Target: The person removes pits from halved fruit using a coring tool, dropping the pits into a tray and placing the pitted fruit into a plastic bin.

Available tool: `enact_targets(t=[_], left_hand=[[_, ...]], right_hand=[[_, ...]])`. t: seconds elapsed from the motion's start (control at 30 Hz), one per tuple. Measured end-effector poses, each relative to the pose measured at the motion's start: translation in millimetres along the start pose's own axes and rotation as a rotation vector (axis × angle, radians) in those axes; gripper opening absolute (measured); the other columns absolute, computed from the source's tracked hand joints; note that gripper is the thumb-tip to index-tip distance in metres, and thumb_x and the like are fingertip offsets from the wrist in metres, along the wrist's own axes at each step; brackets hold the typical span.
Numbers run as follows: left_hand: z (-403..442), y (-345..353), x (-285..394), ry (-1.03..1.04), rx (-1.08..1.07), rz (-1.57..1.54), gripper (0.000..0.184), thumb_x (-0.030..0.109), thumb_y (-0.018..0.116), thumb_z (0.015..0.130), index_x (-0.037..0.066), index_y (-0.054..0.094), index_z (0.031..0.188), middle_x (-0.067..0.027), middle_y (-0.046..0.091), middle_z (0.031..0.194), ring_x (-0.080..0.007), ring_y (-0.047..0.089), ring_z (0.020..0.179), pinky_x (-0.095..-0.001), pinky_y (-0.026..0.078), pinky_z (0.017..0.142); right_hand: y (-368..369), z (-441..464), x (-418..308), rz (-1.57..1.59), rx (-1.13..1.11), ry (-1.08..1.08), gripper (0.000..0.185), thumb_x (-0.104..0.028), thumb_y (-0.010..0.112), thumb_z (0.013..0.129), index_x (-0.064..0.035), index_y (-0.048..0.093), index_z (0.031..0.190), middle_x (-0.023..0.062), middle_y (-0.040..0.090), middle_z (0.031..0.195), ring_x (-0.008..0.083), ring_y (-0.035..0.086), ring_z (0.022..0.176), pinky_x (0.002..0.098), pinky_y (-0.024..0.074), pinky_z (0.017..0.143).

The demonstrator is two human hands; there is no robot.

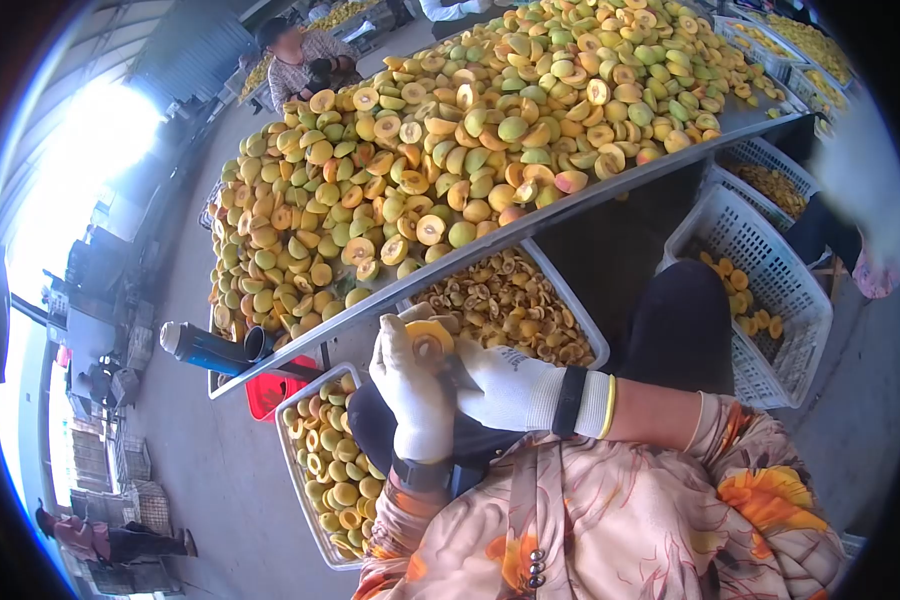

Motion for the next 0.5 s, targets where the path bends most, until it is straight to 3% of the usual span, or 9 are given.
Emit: enact_targets(t=[0.23, 0.33, 0.5], left_hand=[[10, -2, 0, 0.046, -0.062, 0.152, 0.043, 0.04, 0.06, 0.103, -0.002, 0.07, 0.105, -0.0099, 0.072, 0.084, -0.0104, 0.062, 0.064, -0.0212, 0.046, 0.052], [4, 9, 8, -0.089, -0.013, 0.049, 0.04, 0.037, 0.061, 0.102, -0.002, 0.07, 0.106, -0.0092, 0.072, 0.085, -0.0097, 0.061, 0.064, -0.0208, 0.045, 0.051], [12, 7, -1, -0.011, -0.007, 0.082, 0.041, 0.037, 0.059, 0.103, -0.002, 0.07, 0.106, -0.0086, 0.072, 0.087, -0.0109, 0.062, 0.065, -0.0217, 0.047, 0.054]], right_hand=[[-10, 9, 10, 0.04, -0.194, 0.031, 0.035, -0.014, 0.07, 0.089, 0.0013, 0.054, 0.116, 0.0214, 0.069, 0.097, 0.0353, 0.07, 0.087, 0.0413, 0.0531, 0.076], [-6, 10, 18, 0.081, -0.213, 0.035, 0.036, -0.015, 0.07, 0.088, 0.0011, 0.054, 0.116, 0.0207, 0.069, 0.095, 0.0358, 0.07, 0.086, 0.0416, 0.0531, 0.075], [-14, 15, 17, -0.003, -0.292, 0.138, 0.036, -0.017, 0.07, 0.088, 0.0004, 0.055, 0.116, 0.0198, 0.068, 0.098, 0.035, 0.069, 0.09, 0.0412, 0.0527, 0.077]])
Point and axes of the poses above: each hand's wrist, its own z-axis towards the middle knuckle, its own y-axis out of the palm, x = y × z, the point moved 4 cm from there along z, towards the middle knuckle
